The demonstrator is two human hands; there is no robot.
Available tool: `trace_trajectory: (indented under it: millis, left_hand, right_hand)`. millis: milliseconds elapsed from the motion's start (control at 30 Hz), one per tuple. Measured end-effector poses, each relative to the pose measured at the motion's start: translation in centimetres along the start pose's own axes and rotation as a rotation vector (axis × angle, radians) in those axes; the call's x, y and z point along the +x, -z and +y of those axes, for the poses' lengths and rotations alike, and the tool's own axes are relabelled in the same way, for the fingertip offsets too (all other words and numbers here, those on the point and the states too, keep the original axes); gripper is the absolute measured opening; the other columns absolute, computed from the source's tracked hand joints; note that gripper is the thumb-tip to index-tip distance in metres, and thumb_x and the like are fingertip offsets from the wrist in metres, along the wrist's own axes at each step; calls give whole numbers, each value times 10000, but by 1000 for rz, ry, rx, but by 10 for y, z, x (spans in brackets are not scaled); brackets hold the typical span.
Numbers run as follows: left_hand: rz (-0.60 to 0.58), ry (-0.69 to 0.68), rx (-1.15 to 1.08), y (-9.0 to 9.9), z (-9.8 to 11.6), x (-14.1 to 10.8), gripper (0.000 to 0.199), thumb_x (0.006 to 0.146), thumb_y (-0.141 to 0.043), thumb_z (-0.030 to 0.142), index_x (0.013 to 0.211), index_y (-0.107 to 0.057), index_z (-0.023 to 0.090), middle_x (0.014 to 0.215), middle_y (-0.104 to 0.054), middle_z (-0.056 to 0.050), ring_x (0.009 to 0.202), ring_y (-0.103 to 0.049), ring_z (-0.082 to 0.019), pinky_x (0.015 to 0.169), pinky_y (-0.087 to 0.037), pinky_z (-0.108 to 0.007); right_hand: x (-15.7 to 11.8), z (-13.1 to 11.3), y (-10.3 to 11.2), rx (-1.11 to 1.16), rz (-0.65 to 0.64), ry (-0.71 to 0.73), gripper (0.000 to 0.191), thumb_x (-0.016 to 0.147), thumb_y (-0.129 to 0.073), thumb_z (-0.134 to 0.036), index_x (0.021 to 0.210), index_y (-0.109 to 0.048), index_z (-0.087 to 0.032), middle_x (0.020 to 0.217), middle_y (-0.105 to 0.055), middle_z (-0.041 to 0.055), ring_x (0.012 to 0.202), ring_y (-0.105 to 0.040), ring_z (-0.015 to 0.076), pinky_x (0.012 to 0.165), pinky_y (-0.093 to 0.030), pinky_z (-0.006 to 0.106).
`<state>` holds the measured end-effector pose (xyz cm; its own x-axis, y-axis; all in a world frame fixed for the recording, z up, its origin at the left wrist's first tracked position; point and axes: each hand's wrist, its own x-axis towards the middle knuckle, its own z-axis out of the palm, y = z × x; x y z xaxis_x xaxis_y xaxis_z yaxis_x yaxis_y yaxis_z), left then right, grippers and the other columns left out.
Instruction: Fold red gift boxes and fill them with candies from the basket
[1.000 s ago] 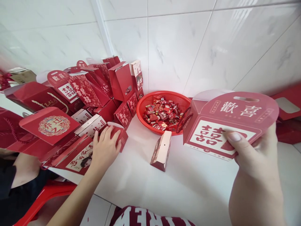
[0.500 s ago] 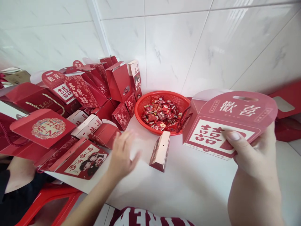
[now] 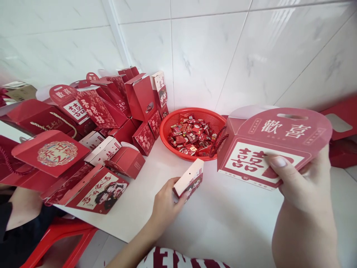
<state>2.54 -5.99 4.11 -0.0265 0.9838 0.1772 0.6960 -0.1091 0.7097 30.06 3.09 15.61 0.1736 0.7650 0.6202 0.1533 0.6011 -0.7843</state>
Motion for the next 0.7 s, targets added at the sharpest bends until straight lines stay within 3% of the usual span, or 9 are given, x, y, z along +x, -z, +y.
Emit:
trace_trajectory:
  millis: [67, 200, 333, 433, 500, 567, 633, 700]
  left_hand:
    - [-1, 19, 1, 12, -9, -2, 249, 889, -594, 354, 1120, -605, 262, 1055, -706, -72, 911, -707, -256, 748, -600, -380]
    - [79, 38, -70, 50, -18, -1, 192, 875, -619, 348, 1030, -657, 240, 960, -717, -56, 816, -708, -214, 620, -611, -285]
    - [196, 57, -173, 113, -10, 4, 257, 857, -660, 367, 1067, -684, 221, 1001, -737, -47, 846, -719, -219, 688, -628, -301]
    - [414, 37, -162, 167, 1, 14, 319, 793, -735, 369, 1079, -687, 235, 1030, -739, -33, 882, -714, -232, 771, -625, -346]
    - [609, 11, -142, 195, 9, 24, 324, 758, -771, 359, 1054, -700, 248, 992, -737, -12, 882, -707, -221, 820, -617, -362]
    - [723, -32, -207, 213, 14, 36, 338, 758, -780, 328, 1078, -699, 252, 1006, -727, -1, 918, -696, -196, 899, -595, -363]
    - [768, -64, -278, 216, 16, 45, 349, 775, -769, 312, 1106, -690, 238, 1033, -715, 1, 929, -685, -171, 912, -583, -353]
    - [748, -58, -255, 206, 14, 48, 326, 795, -747, 339, 1090, -689, 213, 1008, -711, 1, 878, -679, -157, 854, -588, -335]
  right_hand:
    - [0, -1, -1, 6, -8, 0, 853, 616, -837, -323, 1403, -508, -335, 1239, -638, 72, 1040, -647, 279, 836, -561, 479]
    - [-3, -1, -3, 4, -15, -19, 864, 624, -842, -317, 1416, -497, -334, 1257, -636, 73, 1022, -654, 263, 825, -566, 448]
    - [-4, 0, -3, -25, -43, -47, 876, 636, -836, -328, 1431, -469, -355, 1276, -621, 65, 1053, -643, 273, 839, -572, 470]
    - [-3, -1, -4, -48, -102, -36, 866, 666, -813, -327, 1444, -436, -371, 1301, -594, 57, 1080, -633, 273, 858, -578, 475]
    - [-5, -4, -8, -73, -209, -18, 921, 670, -808, -318, 1478, -371, -379, 1360, -540, 62, 1100, -622, 279, 858, -586, 471]
    - [-11, -7, -16, -94, -397, -37, 1017, 673, -810, -308, 1528, -263, -368, 1440, -450, 82, 1174, -579, 298, 908, -568, 470]
    - [-22, -10, -28, -100, -642, -113, 1106, 691, -802, -288, 1565, -128, -348, 1485, -381, 105, 1224, -541, 309, 980, -527, 473]
    - [-35, -9, -43, -95, -890, -218, 1164, 703, -792, -276, 1572, -21, -352, 1512, -335, 116, 1194, -556, 299, 998, -512, 475]
